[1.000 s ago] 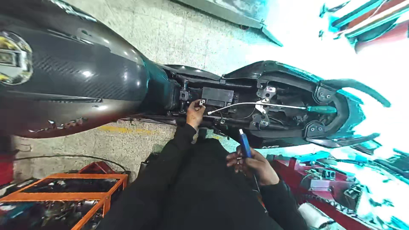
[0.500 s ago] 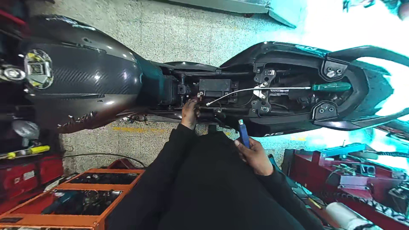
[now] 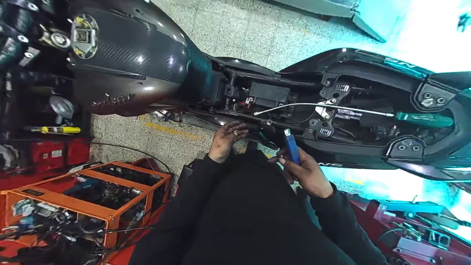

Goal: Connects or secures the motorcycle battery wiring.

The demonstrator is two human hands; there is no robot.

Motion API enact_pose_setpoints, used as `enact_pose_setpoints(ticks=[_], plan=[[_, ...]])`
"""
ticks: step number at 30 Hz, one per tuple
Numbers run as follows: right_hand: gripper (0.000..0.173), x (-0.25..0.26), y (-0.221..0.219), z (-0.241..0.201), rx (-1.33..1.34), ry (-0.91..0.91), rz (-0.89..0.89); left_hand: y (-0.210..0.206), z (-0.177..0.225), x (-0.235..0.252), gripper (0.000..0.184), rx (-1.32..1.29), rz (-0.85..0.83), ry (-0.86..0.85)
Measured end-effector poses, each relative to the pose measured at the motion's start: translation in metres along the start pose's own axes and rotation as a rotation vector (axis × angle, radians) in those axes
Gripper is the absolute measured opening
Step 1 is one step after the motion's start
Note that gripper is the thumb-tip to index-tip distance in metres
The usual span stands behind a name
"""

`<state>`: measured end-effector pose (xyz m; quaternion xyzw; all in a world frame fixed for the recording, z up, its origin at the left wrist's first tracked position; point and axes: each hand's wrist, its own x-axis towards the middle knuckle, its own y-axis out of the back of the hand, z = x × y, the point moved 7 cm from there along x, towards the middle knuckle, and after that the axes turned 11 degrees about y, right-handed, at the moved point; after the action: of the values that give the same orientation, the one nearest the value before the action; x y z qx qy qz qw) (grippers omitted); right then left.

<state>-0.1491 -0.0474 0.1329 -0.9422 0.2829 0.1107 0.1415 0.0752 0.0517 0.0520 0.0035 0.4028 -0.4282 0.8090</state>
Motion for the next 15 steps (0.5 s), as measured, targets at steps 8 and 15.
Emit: enact_pose_setpoints(ticks=[8,15], plan=[[0.022,0.021,0.023,-0.001,-0.174,0.034,0.126,0.017,-0.03,-0.011,0.029,0.056,0.065,0.077],[0.02,0.041,-0.004,0.012,-0.057,-0.031,0.222,0.027,-0.01,0.001,0.02,0.204,-0.077,0.114]])
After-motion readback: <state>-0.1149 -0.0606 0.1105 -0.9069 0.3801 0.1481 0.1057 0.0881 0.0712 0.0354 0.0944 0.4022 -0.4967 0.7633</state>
